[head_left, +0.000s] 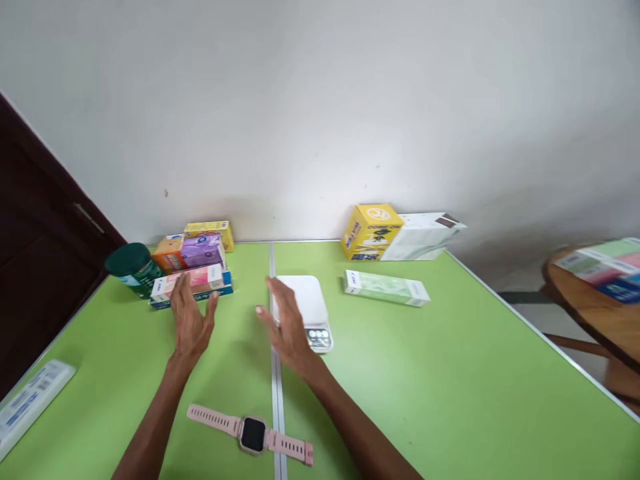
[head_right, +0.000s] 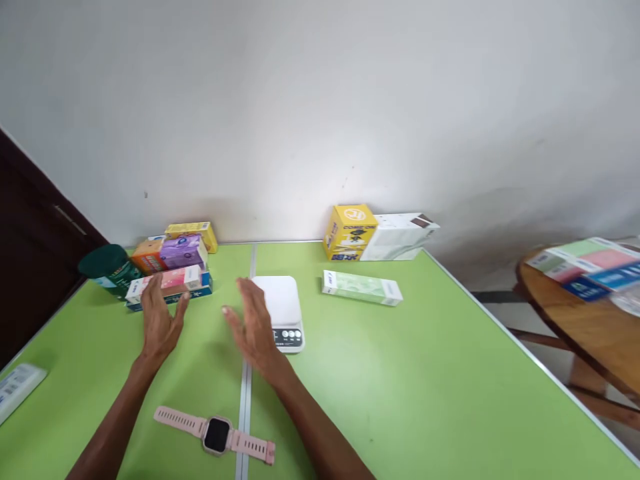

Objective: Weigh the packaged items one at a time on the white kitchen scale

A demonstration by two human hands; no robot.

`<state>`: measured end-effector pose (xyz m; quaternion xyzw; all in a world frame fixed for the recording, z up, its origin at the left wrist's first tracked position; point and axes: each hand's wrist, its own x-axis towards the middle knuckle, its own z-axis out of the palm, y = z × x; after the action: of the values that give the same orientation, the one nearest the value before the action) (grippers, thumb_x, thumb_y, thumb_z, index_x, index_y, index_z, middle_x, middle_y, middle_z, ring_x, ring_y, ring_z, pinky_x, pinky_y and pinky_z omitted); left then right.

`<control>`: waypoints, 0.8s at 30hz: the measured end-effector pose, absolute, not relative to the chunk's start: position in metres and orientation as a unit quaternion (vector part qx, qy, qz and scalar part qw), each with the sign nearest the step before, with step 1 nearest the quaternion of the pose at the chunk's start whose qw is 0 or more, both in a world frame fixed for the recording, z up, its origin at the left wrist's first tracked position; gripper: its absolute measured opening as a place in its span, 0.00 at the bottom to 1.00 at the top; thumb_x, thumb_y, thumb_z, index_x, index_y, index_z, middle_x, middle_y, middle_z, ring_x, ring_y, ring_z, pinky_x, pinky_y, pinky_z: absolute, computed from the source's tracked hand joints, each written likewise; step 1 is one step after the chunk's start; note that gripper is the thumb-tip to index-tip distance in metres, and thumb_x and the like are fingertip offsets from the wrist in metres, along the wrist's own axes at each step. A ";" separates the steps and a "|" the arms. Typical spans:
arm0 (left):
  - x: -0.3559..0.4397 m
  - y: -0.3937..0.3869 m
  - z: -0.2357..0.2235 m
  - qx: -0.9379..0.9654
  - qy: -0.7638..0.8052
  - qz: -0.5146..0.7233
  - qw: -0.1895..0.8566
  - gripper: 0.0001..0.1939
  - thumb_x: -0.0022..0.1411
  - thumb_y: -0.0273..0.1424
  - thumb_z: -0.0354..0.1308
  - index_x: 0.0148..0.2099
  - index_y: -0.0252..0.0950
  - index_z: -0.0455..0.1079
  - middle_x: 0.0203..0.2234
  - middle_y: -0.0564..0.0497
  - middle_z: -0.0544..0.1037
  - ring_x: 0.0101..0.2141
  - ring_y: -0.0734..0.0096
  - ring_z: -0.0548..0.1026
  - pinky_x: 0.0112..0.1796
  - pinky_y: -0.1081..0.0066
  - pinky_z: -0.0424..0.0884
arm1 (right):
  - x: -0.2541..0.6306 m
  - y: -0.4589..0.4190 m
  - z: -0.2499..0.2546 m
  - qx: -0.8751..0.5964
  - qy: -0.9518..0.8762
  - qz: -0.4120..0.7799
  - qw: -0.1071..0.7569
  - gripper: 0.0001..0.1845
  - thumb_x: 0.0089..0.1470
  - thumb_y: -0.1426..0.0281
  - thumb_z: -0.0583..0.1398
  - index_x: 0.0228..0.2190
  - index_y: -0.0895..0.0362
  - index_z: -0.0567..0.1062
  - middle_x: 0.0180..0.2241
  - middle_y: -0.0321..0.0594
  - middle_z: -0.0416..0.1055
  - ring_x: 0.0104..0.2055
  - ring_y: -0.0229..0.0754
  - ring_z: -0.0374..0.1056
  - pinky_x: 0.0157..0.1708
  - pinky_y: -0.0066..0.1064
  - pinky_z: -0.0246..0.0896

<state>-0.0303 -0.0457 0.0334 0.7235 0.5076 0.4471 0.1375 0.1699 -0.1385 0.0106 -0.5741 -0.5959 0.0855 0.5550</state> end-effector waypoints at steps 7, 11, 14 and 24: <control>0.112 -0.131 0.054 0.760 0.371 0.353 0.400 0.48 0.69 0.55 0.55 0.78 0.35 0.43 0.76 0.35 0.50 0.76 0.48 0.48 0.74 0.51 0.43 | 0.353 -0.222 -0.031 -0.747 -0.280 -0.143 0.585 0.40 0.68 0.44 0.49 0.66 0.61 0.63 0.65 0.63 0.62 0.69 0.64 0.57 0.67 0.65 0.48; 0.200 -0.146 0.058 0.743 0.345 0.225 0.527 0.52 0.70 0.58 0.50 0.80 0.35 0.32 0.79 0.37 0.37 0.77 0.53 0.37 0.74 0.56 0.38 | 0.412 -0.231 -0.048 -0.772 -0.158 -0.079 0.611 0.47 0.65 0.39 0.43 0.62 0.65 0.66 0.63 0.66 0.64 0.67 0.68 0.57 0.66 0.65 0.48; 0.258 -0.136 0.051 0.709 0.417 0.184 0.538 0.54 0.70 0.56 0.50 0.79 0.28 0.29 0.78 0.32 0.34 0.77 0.52 0.31 0.74 0.55 0.36 | 0.426 -0.222 -0.049 -0.765 -0.151 -0.056 0.624 0.55 0.62 0.36 0.42 0.62 0.73 0.66 0.64 0.72 0.62 0.69 0.69 0.56 0.68 0.61 0.47; 0.305 -0.133 0.019 0.683 0.456 0.165 0.546 0.55 0.69 0.58 0.49 0.79 0.27 0.31 0.78 0.32 0.38 0.77 0.54 0.38 0.73 0.61 0.42 | 0.429 -0.214 -0.048 -0.758 -0.143 -0.036 0.636 0.53 0.61 0.34 0.43 0.60 0.67 0.72 0.61 0.67 0.71 0.65 0.63 0.65 0.66 0.56 0.55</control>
<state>0.3053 -0.1331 0.0193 0.6827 0.4564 0.1646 0.5463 0.4293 -0.2141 -0.0485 -0.7575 -0.1430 -0.0361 0.6359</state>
